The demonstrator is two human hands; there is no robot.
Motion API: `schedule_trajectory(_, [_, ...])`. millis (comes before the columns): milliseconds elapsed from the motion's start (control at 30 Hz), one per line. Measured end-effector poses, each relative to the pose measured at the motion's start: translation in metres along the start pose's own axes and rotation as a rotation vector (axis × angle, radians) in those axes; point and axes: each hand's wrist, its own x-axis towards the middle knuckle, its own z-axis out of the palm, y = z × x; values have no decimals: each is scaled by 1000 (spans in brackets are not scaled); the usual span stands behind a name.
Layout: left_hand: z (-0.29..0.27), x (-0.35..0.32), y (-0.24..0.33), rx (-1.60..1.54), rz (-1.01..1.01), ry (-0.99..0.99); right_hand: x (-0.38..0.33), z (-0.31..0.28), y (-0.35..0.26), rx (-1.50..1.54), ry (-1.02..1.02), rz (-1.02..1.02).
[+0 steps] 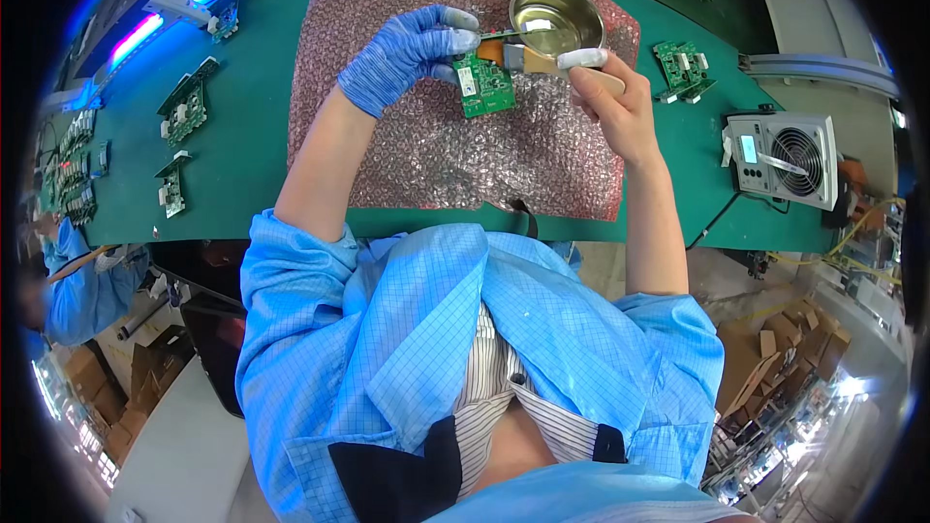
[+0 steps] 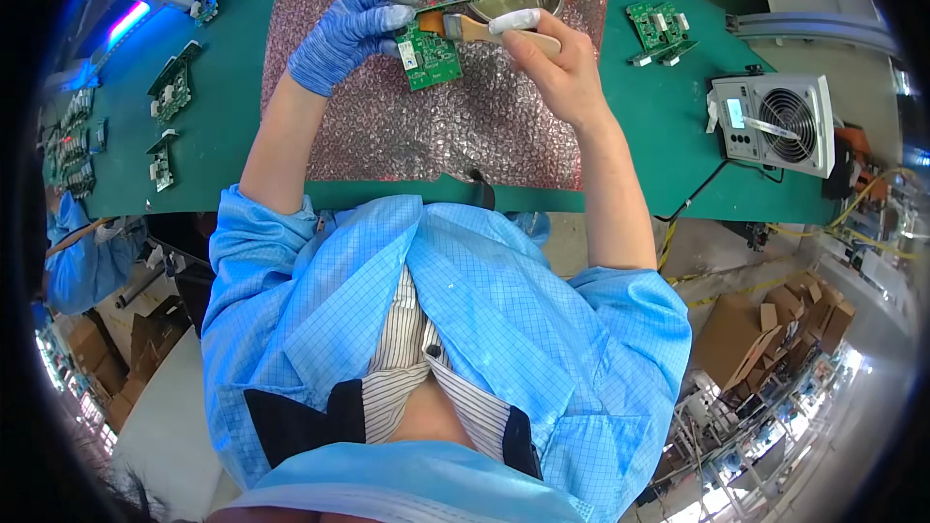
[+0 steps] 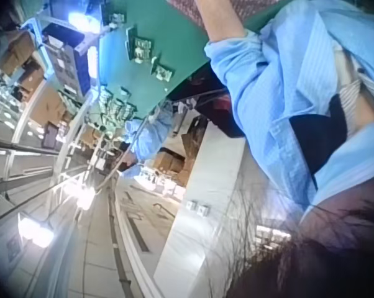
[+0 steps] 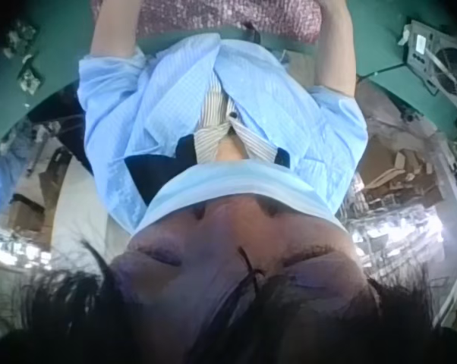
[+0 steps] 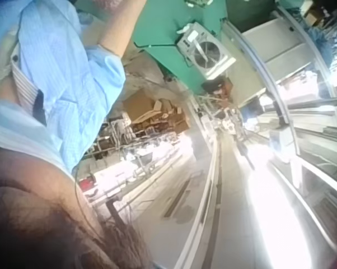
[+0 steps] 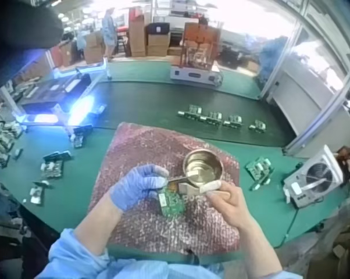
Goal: Applying a liquid coating to printed circuit boards using a brush at an assembly station.
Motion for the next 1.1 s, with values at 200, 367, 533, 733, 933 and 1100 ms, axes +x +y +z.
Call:
schedule_trajectory(200, [-7, 3, -11, -95, 26, 100, -24, 1, 7, 67, 0, 126])
schedule_trajectory(367, [-5, 3, -11, -18, 33, 168, -25, 10, -4, 100, 115, 48])
schedule_trajectory(533, [5, 1, -7, 48, 32, 159, -8, 29, -3, -89, 116, -243])
schedule_trajectory(733, [-6, -3, -10, -24, 43, 179, -20, 18, -9, -201, -74, -72])
schedule_trajectory(933, [-5, 0, -10, -28, 47, 141, -16, 13, -7, 78, 221, -75])
schedule_trajectory(1100, [-6, 1, -10, -33, 81, 136, -13, 15, 6, 127, 157, -53])
